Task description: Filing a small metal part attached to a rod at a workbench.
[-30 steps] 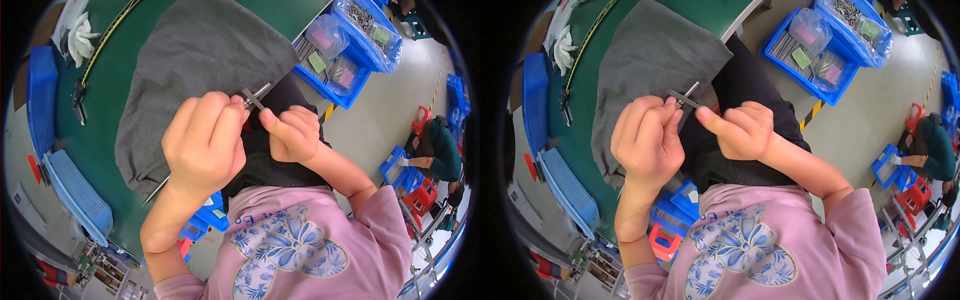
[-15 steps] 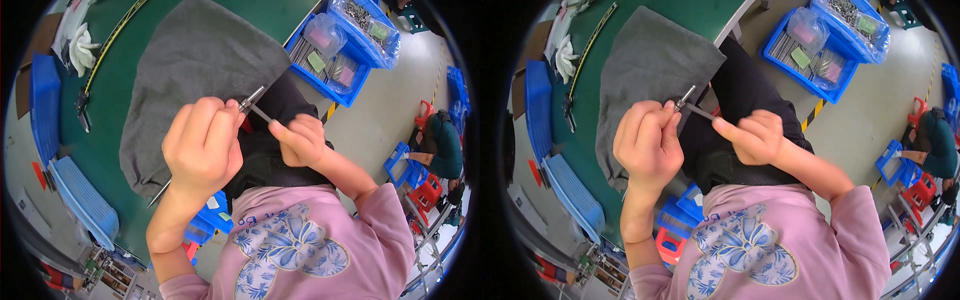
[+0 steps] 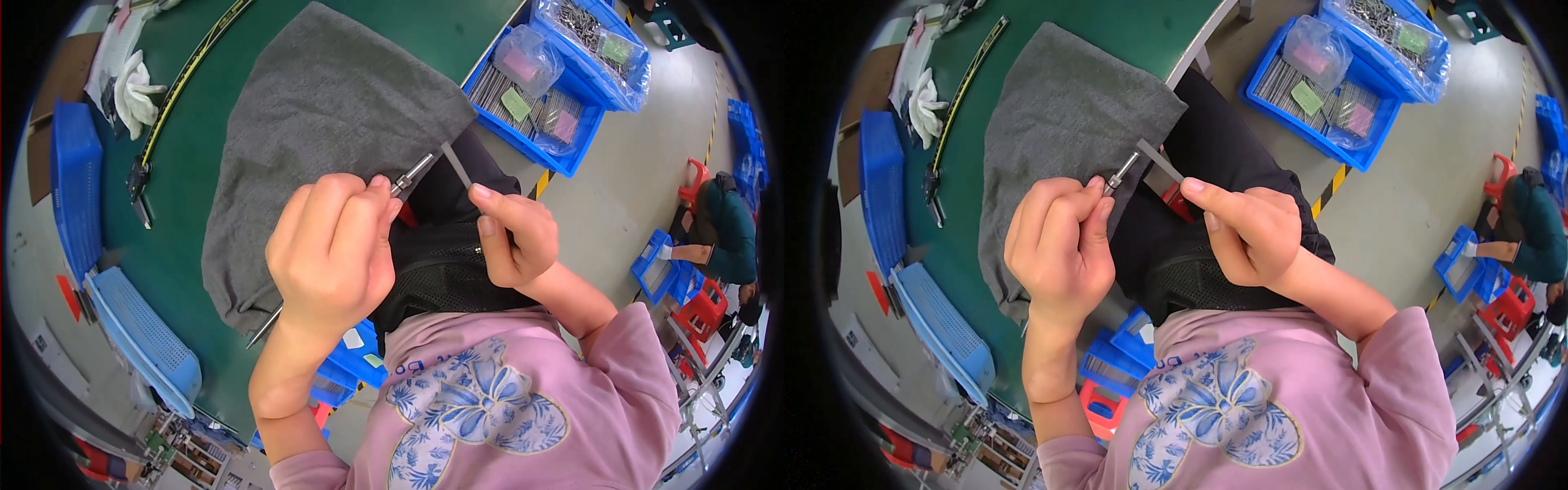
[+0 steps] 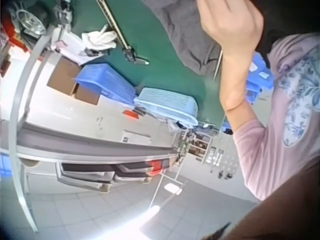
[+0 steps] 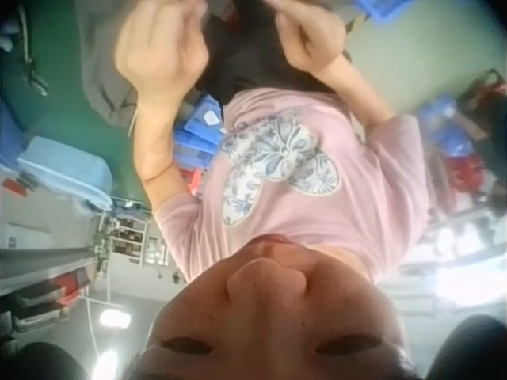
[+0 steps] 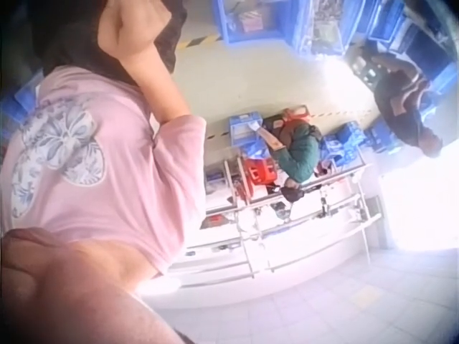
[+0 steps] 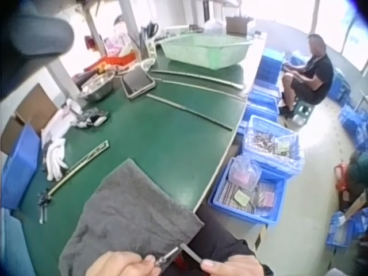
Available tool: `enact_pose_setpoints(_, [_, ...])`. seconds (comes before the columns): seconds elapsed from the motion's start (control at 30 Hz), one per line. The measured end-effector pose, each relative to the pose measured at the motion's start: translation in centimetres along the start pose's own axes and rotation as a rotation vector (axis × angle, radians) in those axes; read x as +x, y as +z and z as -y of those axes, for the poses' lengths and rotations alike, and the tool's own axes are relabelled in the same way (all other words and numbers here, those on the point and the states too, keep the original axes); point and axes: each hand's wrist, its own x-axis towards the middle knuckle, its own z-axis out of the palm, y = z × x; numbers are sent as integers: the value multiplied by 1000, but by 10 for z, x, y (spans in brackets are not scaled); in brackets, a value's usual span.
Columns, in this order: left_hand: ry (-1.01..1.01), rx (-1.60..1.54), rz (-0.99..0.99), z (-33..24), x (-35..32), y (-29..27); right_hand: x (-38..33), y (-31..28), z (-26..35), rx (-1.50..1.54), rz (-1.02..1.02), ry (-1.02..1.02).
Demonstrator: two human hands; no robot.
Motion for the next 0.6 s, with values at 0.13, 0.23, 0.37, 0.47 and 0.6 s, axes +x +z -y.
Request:
enact_pose_setpoints(0.13, [-4, -2, 9, 0, 0, -1, -5, 1, 4, 175, -79, 237])
enact_pose_setpoints(0.23, [-12, -2, 16, -1, 0, -1, 0, 5, 5, 154, -146, 326])
enact_pose_setpoints(0.37, [-15, 5, 12, -1, -2, 0, 15, 4, 1, 135, -107, 366])
enact_pose_setpoints(0.47, [-28, -15, 18, -4, -1, 0, 29, 5, 0, 109, -124, 431])
enact_pose_setpoints(0.6, [-56, -36, 35, -6, -1, -2, 41, 14, -10, 116, -171, 392])
